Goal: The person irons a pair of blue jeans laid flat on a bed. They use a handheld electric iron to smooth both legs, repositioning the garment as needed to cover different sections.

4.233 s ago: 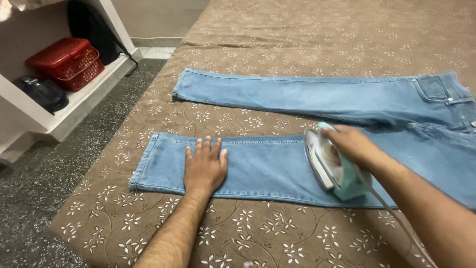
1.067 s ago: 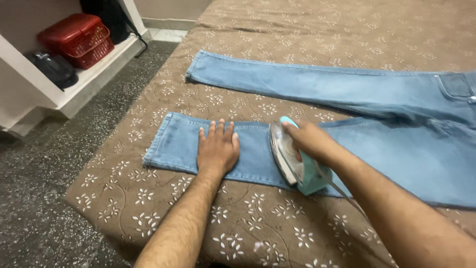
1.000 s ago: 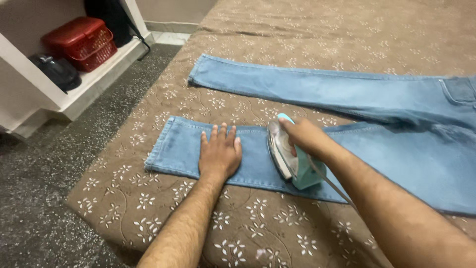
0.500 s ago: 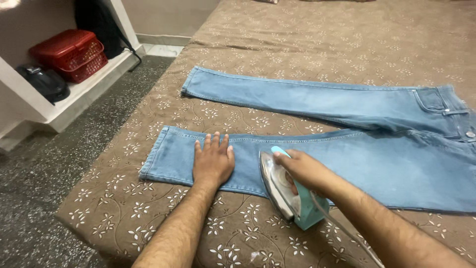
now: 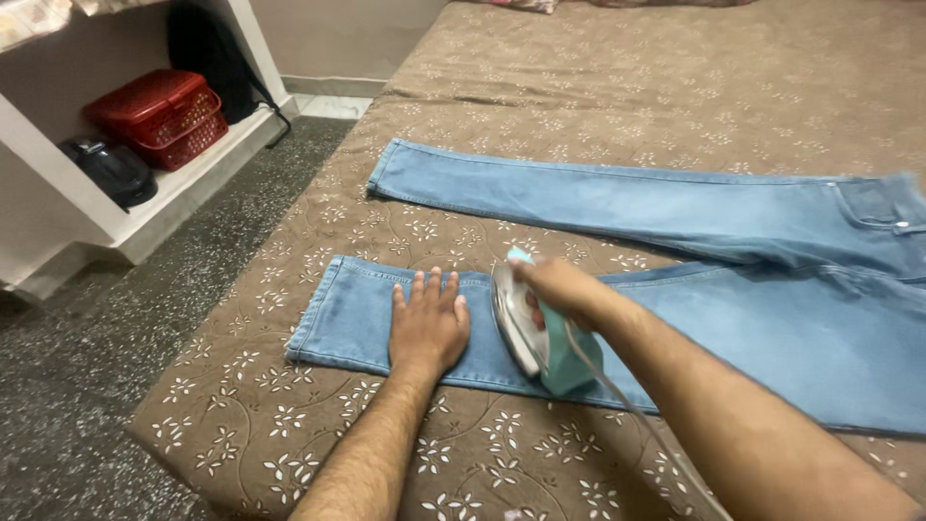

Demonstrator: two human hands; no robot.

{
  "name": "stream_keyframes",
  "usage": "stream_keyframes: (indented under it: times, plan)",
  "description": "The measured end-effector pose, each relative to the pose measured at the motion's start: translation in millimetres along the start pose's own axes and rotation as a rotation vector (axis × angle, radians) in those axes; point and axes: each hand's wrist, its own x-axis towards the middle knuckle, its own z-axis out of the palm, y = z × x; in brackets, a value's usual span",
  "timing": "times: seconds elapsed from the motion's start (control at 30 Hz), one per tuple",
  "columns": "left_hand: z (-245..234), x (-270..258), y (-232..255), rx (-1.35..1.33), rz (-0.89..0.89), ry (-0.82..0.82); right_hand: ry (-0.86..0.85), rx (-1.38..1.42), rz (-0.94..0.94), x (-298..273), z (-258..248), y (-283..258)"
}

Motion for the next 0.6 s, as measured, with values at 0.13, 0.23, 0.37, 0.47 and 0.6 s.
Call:
stream_keyframes:
  times: [0.13, 0.23, 0.37, 0.47, 0.6]
  plan:
    - [-1.4, 0.1, -1.0, -0.019, 0.001, -0.026, -0.058, -0.081, 0.087, -76.5, 0.3, 12.1]
    - [-0.2, -0.8, -0.8, -0.018, -0.015, -0.019, -0.057, -0.022, 0.119, -98.9, 4.5, 11.4]
    - [3.0, -1.2, -1.9, -0.011, -0.021, -0.008, -0.055, 0.029, 0.019, -53.7, 14.0, 0.6]
    - [6.4, 3.3, -1.8, -0.019, -0.025, -0.024, -0.032, 0.027, -0.032, -0.4, 25.4, -13.4]
    - [9.3, 5.2, -5.5, -0.115, -0.042, -0.005, -0.015, -0.094, -0.062, 36.3, 30.4, -28.8]
